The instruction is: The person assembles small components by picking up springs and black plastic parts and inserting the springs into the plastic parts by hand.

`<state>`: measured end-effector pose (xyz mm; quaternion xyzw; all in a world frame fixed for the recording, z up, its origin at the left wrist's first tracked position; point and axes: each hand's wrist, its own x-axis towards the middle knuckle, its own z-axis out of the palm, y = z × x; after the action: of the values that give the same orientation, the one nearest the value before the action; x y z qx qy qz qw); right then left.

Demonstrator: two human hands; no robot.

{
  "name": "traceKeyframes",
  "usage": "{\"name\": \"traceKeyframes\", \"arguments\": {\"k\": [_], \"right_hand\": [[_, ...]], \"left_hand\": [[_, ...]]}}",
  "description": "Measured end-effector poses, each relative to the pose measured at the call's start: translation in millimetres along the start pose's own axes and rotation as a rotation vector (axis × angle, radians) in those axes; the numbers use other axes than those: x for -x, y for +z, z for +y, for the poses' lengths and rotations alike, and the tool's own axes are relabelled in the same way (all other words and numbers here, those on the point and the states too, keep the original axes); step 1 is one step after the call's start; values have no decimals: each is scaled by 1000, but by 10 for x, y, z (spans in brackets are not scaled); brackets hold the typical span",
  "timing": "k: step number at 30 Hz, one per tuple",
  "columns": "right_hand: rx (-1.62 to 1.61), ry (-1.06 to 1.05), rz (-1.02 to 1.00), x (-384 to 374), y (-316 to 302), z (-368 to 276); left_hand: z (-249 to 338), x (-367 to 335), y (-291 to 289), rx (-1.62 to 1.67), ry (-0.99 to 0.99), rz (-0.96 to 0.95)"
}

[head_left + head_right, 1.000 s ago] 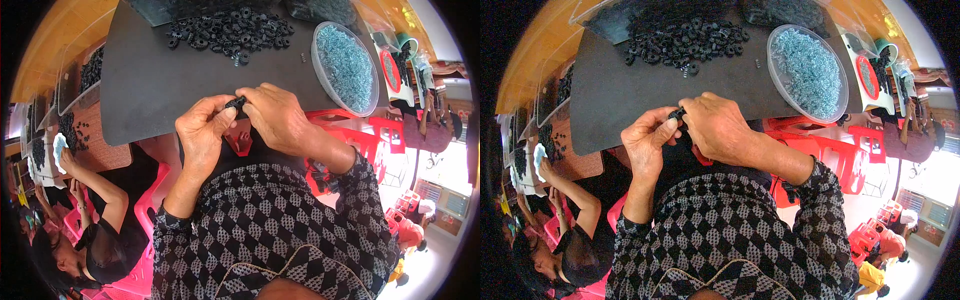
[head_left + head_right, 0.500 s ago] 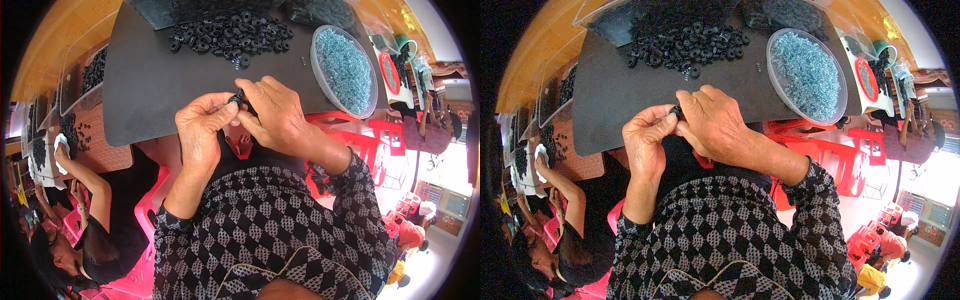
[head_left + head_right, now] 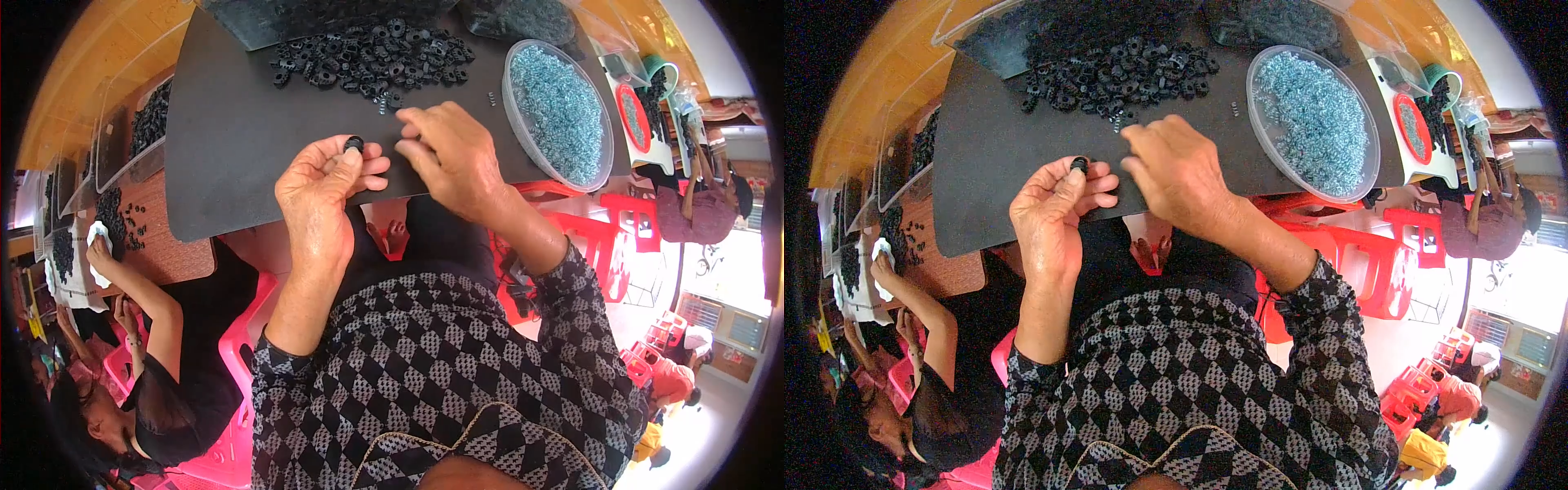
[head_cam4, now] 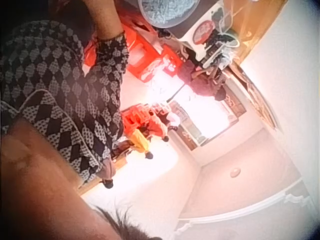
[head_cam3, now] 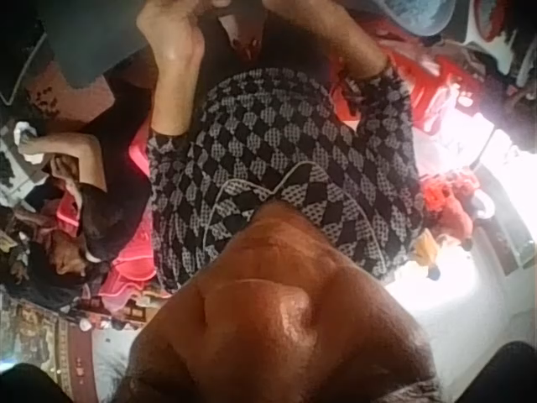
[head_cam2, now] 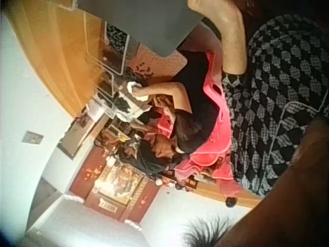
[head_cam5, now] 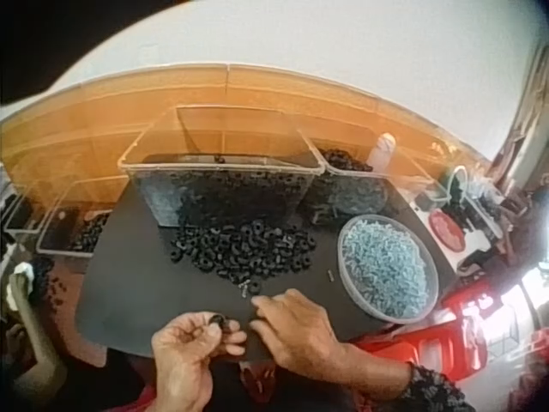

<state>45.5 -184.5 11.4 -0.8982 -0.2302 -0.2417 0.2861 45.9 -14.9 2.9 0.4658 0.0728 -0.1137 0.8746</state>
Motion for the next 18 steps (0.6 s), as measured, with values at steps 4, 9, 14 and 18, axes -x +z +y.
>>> {"name": "traceKeyframes", "arguments": {"k": [4, 9, 14, 18], "right_hand": [[25, 89, 43, 51, 7, 117], [-2, 103, 42, 16, 55, 43], [153, -49, -33, -187, 200, -26], [272, -129, -144, -283, 310, -30]], "left_hand": [[23, 5, -51, 21, 19, -21], [128, 73, -268, 64, 129, 27], [165, 62, -307, 26, 165, 61], [140, 93, -274, -23, 160, 46]]}}
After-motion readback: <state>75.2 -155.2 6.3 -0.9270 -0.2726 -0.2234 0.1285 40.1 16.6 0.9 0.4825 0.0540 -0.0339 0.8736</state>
